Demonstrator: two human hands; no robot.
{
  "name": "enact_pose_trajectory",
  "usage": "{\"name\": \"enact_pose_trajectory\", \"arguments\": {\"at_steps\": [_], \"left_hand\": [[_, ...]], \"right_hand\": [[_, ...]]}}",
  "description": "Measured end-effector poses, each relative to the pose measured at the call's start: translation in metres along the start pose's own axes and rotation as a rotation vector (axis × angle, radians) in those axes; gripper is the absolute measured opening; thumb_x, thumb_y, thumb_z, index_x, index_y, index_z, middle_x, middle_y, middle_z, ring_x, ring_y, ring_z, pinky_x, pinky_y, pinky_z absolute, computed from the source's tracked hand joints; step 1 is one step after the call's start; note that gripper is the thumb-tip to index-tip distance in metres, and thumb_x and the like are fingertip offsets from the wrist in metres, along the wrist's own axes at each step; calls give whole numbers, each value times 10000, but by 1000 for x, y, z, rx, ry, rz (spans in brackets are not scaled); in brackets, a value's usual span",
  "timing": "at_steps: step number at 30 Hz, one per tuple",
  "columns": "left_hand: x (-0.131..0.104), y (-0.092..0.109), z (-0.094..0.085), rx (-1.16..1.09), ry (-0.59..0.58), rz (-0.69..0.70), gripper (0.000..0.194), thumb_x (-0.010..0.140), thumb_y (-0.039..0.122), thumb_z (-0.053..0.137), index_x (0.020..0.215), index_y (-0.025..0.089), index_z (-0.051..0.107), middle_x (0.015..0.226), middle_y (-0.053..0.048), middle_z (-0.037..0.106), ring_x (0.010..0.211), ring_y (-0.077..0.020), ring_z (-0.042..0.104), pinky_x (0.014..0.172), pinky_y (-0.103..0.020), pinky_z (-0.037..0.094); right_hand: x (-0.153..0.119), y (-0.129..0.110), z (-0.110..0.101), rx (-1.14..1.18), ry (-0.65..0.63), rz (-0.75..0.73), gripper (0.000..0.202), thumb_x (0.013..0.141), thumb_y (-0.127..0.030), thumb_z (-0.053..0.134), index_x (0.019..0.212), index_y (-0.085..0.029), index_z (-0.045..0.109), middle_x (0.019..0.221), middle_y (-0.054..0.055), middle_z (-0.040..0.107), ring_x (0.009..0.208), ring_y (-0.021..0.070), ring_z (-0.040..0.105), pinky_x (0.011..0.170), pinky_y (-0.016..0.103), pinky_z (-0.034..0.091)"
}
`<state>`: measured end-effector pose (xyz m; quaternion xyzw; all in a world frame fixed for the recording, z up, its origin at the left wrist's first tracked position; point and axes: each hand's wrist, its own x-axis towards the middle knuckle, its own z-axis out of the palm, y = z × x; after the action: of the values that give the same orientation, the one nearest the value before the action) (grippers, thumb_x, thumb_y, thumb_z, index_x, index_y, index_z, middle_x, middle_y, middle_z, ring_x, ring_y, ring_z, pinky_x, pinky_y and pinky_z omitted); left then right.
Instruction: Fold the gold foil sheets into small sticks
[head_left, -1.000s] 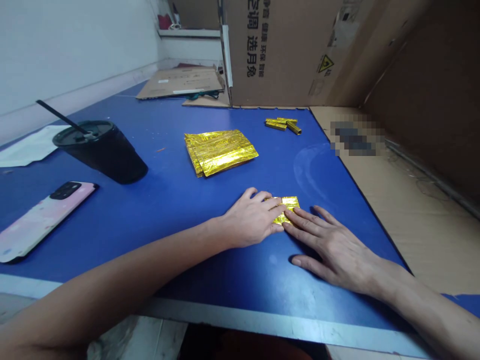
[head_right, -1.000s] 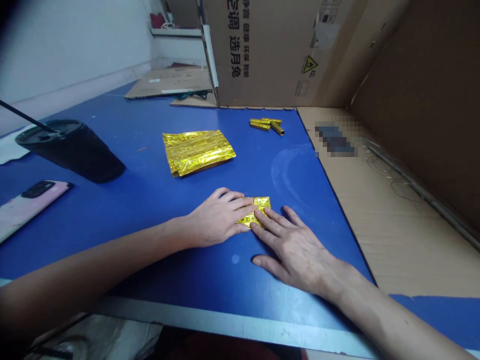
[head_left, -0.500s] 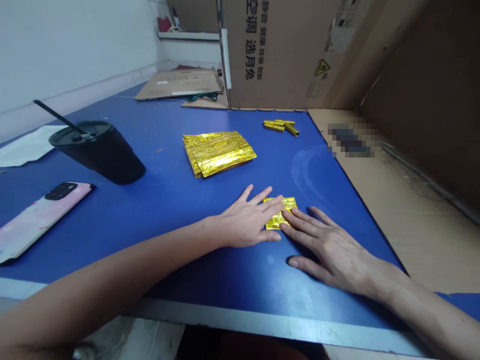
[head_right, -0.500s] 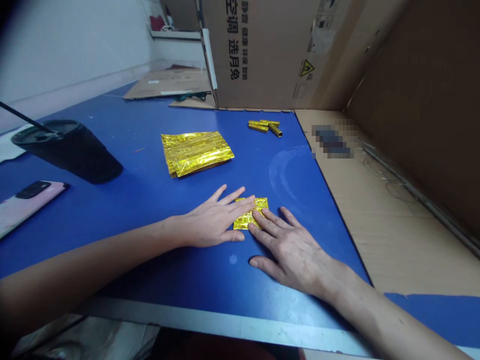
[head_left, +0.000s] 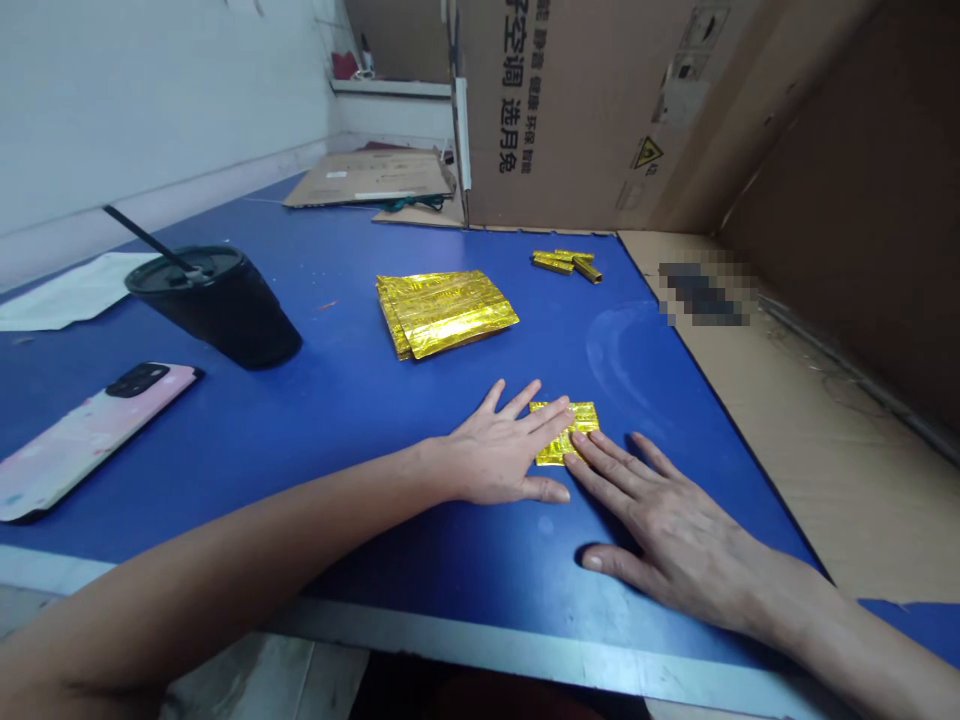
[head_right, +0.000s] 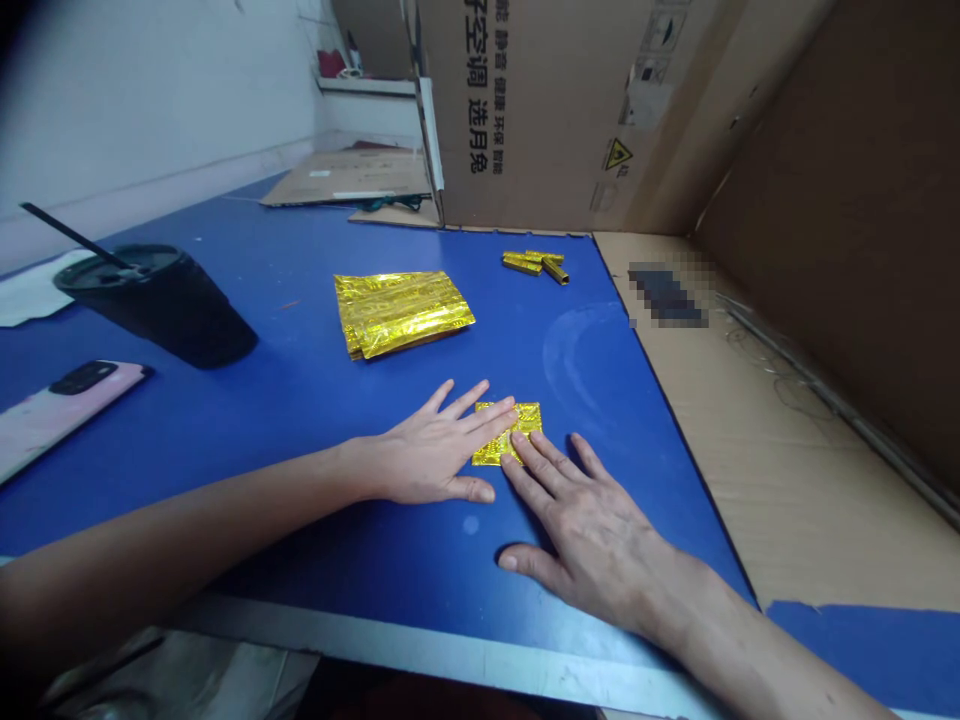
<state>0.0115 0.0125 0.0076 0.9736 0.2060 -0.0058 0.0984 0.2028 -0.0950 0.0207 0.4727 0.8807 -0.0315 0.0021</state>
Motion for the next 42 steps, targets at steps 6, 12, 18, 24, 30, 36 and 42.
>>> {"name": "enact_pose_trajectory", "arguments": {"at_steps": [6,12,18,24,30,36,42], "left_hand": [[-13,-4,2,49,27,8,872,736,721,243,1379,156,81,1444,-115,70,1306,-346,0,982,-589,78],[-43,4,4,80,74,73,812,739,702,292,1358,187,189,1405,-119,244,1307,-324,82,989,-583,53],[-49,6,4,55,70,43,809,726,705,326,1359,220,190,1406,-100,248,1299,-340,112,984,-587,55],[-35,14,-14,12,60,49,747,750,702,271,1303,203,321,1397,-87,275,1305,-313,125,985,-588,57],[-4,12,-9,-43,39,101,795,779,675,253,1363,142,160,1425,-88,187,1316,-270,104,1013,-553,63],[-1,4,3,-28,12,72,822,772,690,225,1378,159,66,1440,-71,114,1325,-249,42,1019,-547,39],[-1,6,3,-26,-11,76,854,753,716,191,1380,150,60,1442,-81,85,1325,-257,25,1016,-556,20]], "right_hand": [[1,1,-1,-12,-28,17,710,810,-588,330,1358,-146,239,1387,154,266,1278,282,221,992,562,220],[0,1,-1,29,20,5,706,800,-561,390,1355,-147,252,1383,170,268,1265,298,253,987,567,228],[0,0,-2,13,-15,18,705,807,-570,363,1354,-140,251,1386,164,263,1268,292,244,989,566,223],[1,-2,-5,5,-56,40,721,808,-592,324,1351,-123,252,1388,160,254,1272,296,229,976,581,229],[2,-2,-5,20,-50,39,731,806,-594,327,1346,-106,259,1385,160,260,1278,299,211,975,588,225],[2,-3,-4,30,-73,60,742,804,-612,299,1358,-125,221,1408,135,196,1292,282,160,998,568,189],[-3,-5,-1,27,-38,54,702,831,-565,302,1362,-117,208,1413,126,180,1297,257,145,1024,521,180]]}}
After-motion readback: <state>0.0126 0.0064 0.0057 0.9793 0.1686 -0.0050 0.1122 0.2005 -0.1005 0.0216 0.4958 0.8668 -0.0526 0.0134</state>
